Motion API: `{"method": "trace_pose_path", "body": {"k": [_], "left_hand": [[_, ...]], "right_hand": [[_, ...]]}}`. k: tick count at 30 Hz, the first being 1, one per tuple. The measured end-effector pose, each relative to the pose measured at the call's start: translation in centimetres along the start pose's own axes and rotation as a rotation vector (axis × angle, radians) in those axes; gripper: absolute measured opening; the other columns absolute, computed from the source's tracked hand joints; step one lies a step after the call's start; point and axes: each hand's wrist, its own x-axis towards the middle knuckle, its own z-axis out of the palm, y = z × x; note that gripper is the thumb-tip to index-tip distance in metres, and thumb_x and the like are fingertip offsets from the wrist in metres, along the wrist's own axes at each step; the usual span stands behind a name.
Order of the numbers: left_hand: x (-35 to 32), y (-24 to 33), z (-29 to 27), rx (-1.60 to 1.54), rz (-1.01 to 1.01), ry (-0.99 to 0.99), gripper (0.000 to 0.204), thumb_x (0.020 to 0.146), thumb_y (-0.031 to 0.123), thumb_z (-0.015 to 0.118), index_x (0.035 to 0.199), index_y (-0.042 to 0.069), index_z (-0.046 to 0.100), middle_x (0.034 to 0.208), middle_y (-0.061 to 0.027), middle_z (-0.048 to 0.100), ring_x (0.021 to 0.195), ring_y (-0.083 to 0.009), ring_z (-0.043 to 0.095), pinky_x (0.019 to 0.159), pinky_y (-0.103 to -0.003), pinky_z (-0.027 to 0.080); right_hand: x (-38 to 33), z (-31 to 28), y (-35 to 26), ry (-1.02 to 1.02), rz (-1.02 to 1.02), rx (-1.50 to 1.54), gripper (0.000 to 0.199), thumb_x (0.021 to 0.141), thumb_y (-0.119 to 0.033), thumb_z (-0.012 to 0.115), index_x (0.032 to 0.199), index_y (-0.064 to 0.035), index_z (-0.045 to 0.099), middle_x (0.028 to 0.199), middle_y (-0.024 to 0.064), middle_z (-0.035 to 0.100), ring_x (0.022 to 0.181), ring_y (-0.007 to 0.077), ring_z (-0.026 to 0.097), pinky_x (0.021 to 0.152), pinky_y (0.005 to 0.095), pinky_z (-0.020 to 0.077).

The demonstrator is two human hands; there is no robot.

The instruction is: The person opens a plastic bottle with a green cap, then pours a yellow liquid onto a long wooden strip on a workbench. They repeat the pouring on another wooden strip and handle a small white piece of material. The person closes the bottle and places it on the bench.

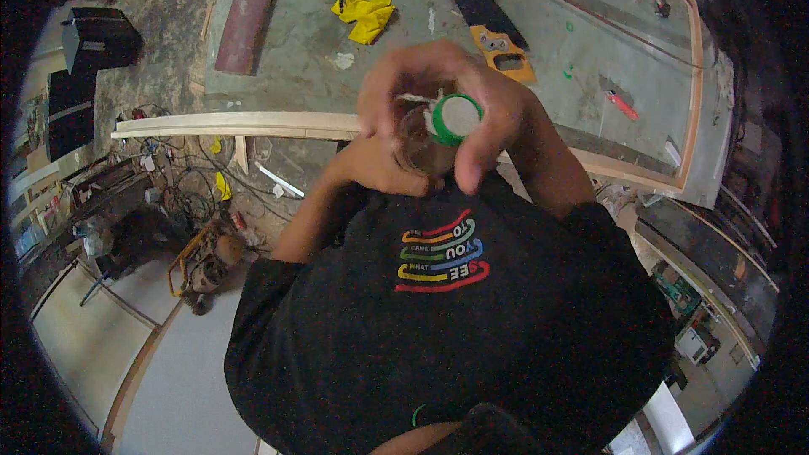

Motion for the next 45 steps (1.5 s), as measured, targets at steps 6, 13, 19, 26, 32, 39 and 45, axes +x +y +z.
{"method": "trace_pose_path", "body": {"k": [6,13,19,26,32,39,45], "left_hand": [[2.3,-1.0,-1.1,-0.462,0.121,-0.584,0.059,0.067,0.028,0.087,0.116,0.003,0.063,0.102,-0.0126,0.071,0.097,-0.0251,0.070,0.086,-0.037,0.054],[-0.2,1.7,0.5,-0.187,-0.069,-0.074,0.052,0.070,0.025,0.085,0.113,0.004,0.065,0.097,-0.0115,0.071,0.093,-0.0231,0.070,0.085,-0.036,0.053],[0.4,3.4,2.4,0.089,-0.033,0.289,0.045,0.073,0.023,0.083,0.110,0.004,0.066,0.093,-0.0105,0.071,0.090,-0.0214,0.070,0.084,-0.035,0.053],[4.0,1.8,2.7,0.252,0.098,0.498,0.037,0.076,0.020,0.082,0.106,0.005,0.068,0.088,-0.0094,0.072,0.086,-0.0193,0.070,0.083,-0.034,0.052],[5.2,1.4,2.3,0.137,0.124,0.532,0.050,0.072,0.023,0.087,0.114,0.003,0.067,0.097,-0.0097,0.072,0.095,-0.0222,0.071,0.089,-0.037,0.053],[4.2,1.0,-1.2,-0.155,0.320,-0.238,0.053,0.073,0.025,0.086,0.117,0.002,0.067,0.105,-0.0115,0.071,0.103,-0.0243,0.069,0.093,-0.037,0.052],[2.4,1.2,-0.2,-0.263,0.103,-0.233,0.054,0.073,0.026,0.086,0.117,0.002,0.066,0.108,-0.0119,0.070,0.105,-0.0248,0.068,0.094,-0.038,0.051]], "right_hand": [[0.4,-0.2,-0.4,-0.568,0.230,0.289,0.025,0.079,-0.015,0.084,0.072,-0.0034,0.063,0.080,0.0070,0.069,0.089,0.0201,0.067,0.078,0.0321,0.0507],[-1.9,2.3,-1.6,-0.084,0.129,-0.191,0.019,0.084,-0.013,0.077,0.070,-0.0065,0.065,0.074,0.0022,0.069,0.078,0.0183,0.068,0.091,0.0401,0.0472],[-3.2,2.6,-1.2,0.180,0.089,-0.507,0.012,0.083,-0.017,0.076,0.075,-0.0113,0.068,0.079,-0.0005,0.071,0.079,0.0181,0.069,0.109,0.0516,0.0362],[-3.6,1.4,1.8,0.697,0.043,-0.958,0.015,0.090,-0.009,0.067,0.075,-0.0105,0.066,0.070,-0.0004,0.070,0.081,0.0180,0.074,0.114,0.0514,0.0299],[-2.2,2.4,1.8,0.903,-0.056,-1.014,0.013,0.087,-0.010,0.071,0.075,-0.0083,0.067,0.069,0.0013,0.069,0.074,0.0177,0.071,0.098,0.0426,0.0470],[0.3,-0.2,-2.3,-0.186,0.144,-0.110,0.024,0.075,-0.012,0.084,0.065,-0.0073,0.063,0.084,0.0103,0.070,0.080,0.0218,0.068,0.074,0.0347,0.0523],[-0.5,-0.6,-2.2,-0.308,0.380,-0.225,0.025,0.082,-0.012,0.077,0.063,-0.0110,0.061,0.075,0.0034,0.070,0.081,0.0211,0.070,0.096,0.0428,0.0446]]}}
